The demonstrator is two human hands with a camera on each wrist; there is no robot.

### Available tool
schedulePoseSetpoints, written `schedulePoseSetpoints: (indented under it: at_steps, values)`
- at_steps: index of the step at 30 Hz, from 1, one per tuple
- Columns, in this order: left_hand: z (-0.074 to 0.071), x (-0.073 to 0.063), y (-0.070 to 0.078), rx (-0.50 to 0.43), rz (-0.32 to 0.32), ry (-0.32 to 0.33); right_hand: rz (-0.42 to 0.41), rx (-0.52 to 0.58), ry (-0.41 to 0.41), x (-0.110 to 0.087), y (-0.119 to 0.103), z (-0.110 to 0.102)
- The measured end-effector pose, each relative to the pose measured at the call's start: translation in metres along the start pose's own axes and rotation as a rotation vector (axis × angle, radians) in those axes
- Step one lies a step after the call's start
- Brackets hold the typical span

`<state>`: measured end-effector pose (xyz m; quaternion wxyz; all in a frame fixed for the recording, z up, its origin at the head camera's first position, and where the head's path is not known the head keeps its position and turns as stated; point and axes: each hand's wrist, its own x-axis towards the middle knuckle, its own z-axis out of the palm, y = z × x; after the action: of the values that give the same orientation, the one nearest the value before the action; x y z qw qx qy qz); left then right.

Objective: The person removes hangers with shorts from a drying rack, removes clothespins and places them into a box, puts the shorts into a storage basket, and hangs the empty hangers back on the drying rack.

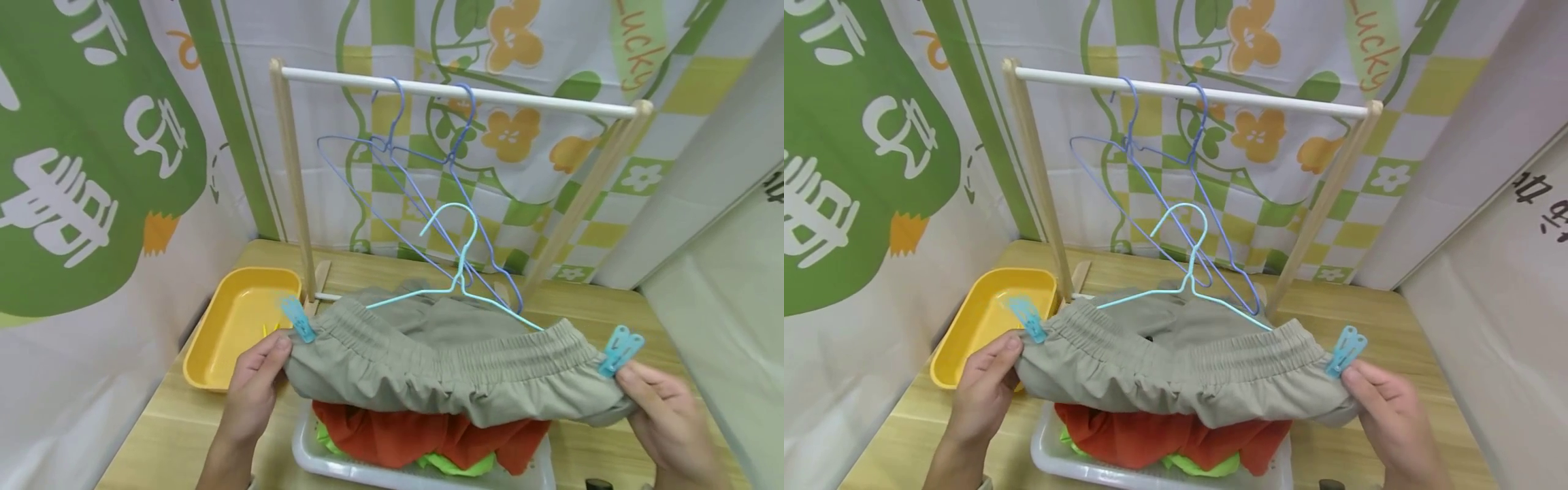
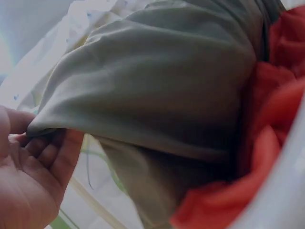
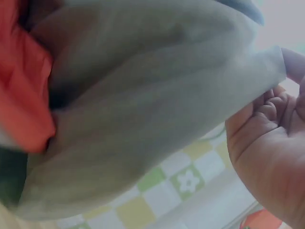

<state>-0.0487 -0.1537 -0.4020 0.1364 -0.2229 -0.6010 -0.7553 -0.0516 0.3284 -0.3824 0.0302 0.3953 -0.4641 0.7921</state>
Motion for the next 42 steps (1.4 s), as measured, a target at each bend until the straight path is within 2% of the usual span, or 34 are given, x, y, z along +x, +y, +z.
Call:
schedulePoseSetpoints:
  at_steps: [2,3,6,9,11,13,16,19,23,26,30,34,37,40,42]
  values:
    - [-0.003,-0.002,-0.007,0.045,-0.029,-0.042,0.061,-0.112,0.034,-0.008,0.0,-0.005]
    - [-0.005,-0.003,-0.01,0.077,-0.044,-0.059,0.109,-0.204,0.063,-0.011,-0.001,-0.006]
    - [-0.01,-0.005,-0.017,0.192,-0.094,-0.12,0.294,-0.481,0.155,-0.021,-0.007,-0.005]
    - [-0.016,-0.007,-0.021,0.283,-0.115,-0.192,0.45,-0.734,0.202,-0.027,-0.011,-0.003]
    - [-0.019,-0.007,-0.023,0.3,-0.128,-0.234,0.482,-0.848,0.191,-0.03,-0.01,-0.004]
    - [-0.021,-0.008,-0.024,0.295,-0.131,-0.264,0.468,-0.916,0.18,-0.032,-0.007,-0.006]
    - [-0.023,-0.009,-0.026,0.278,-0.151,-0.277,0.421,-0.937,0.18,-0.036,0.0,-0.01]
    - [-0.023,-0.009,-0.028,0.259,-0.134,-0.26,0.403,-0.93,0.194,-0.039,0.005,-0.011]
    - [-0.021,-0.01,-0.026,0.278,-0.114,-0.197,0.466,-0.971,0.171,-0.038,0.004,-0.01]
    - [-0.02,-0.011,-0.022,0.32,-0.132,-0.149,0.515,-0.998,0.127,-0.038,0.0,-0.008]
    - [-0.016,-0.012,-0.017,0.347,-0.129,-0.091,0.525,-0.986,0.129,-0.038,-0.002,-0.006]
    - [-0.013,-0.011,-0.018,0.296,-0.056,-0.044,0.49,-0.967,0.191,-0.04,0.001,-0.007]
    - [-0.011,-0.009,-0.02,0.217,0.01,-0.017,0.469,-0.972,0.208,-0.04,0.003,-0.007]
    - [-0.009,-0.007,-0.021,0.16,0.028,0.0,0.452,-0.989,0.22,-0.04,0.003,-0.005]
    - [-0.007,-0.006,-0.02,0.131,0.015,0.011,0.437,-1.0,0.24,-0.04,0.003,-0.004]
